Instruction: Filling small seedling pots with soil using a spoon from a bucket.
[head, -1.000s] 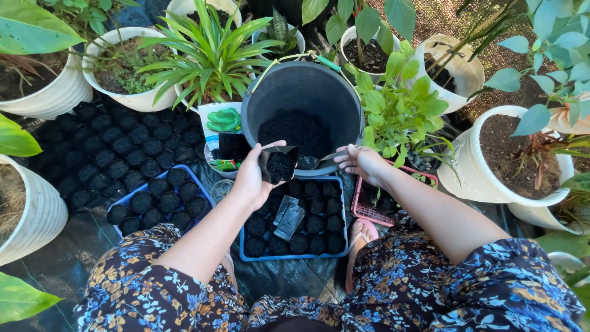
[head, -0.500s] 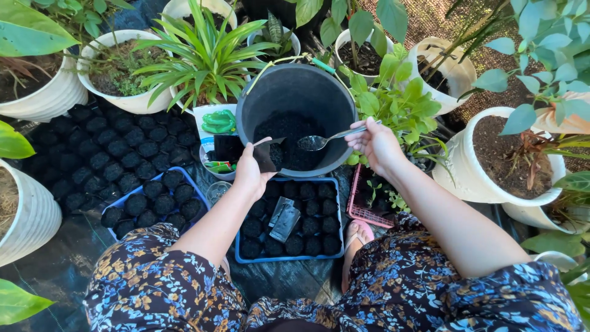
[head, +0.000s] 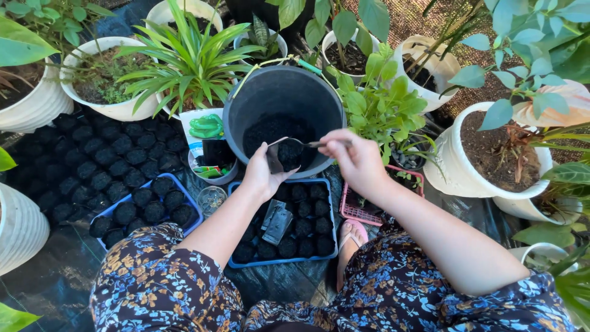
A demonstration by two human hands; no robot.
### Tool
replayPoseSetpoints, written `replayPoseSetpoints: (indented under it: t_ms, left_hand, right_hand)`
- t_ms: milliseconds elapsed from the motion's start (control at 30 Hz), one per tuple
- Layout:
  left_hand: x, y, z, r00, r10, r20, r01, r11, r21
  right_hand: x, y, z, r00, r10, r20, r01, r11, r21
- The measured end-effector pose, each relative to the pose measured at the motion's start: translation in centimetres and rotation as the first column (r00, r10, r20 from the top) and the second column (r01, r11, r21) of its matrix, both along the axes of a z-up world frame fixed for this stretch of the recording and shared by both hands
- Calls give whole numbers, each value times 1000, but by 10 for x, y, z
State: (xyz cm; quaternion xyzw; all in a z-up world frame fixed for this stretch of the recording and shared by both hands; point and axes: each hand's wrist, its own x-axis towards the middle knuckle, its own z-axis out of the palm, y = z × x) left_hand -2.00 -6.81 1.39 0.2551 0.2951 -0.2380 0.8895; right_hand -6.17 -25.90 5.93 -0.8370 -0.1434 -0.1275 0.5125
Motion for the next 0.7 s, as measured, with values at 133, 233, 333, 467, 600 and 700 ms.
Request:
replayPoseSetpoints:
  t_ms: [133,233,333,467,600,700]
  left_hand:
    - [1,3,0,997,-51,53,53,998,-35]
    - [7,9,-18,971,-168,171,164,986,42]
    - [8,16,-15,957,-202,208,195,979,56]
    - [8,22,-11,937,-272,218,266,962,60]
    - [8,26,-16,927,-305,220,298,952,68]
    - [7,27,-15,921,-328,210,324,944,53]
  right_hand:
    - [-9,-6,10,952,176,251,-102,954,-280]
    - [-11,-7,13,881,278,383,-150,931,-332]
    - [-13,-10,18,874,268,406,-150,942,-300]
    - [-13,-12,22,893,294,340,-231,949,-214]
    - [-16,-12,24,903,299,310,-252,951,-181]
    - [-17,-11,28,900,304,311,-249,947,-204]
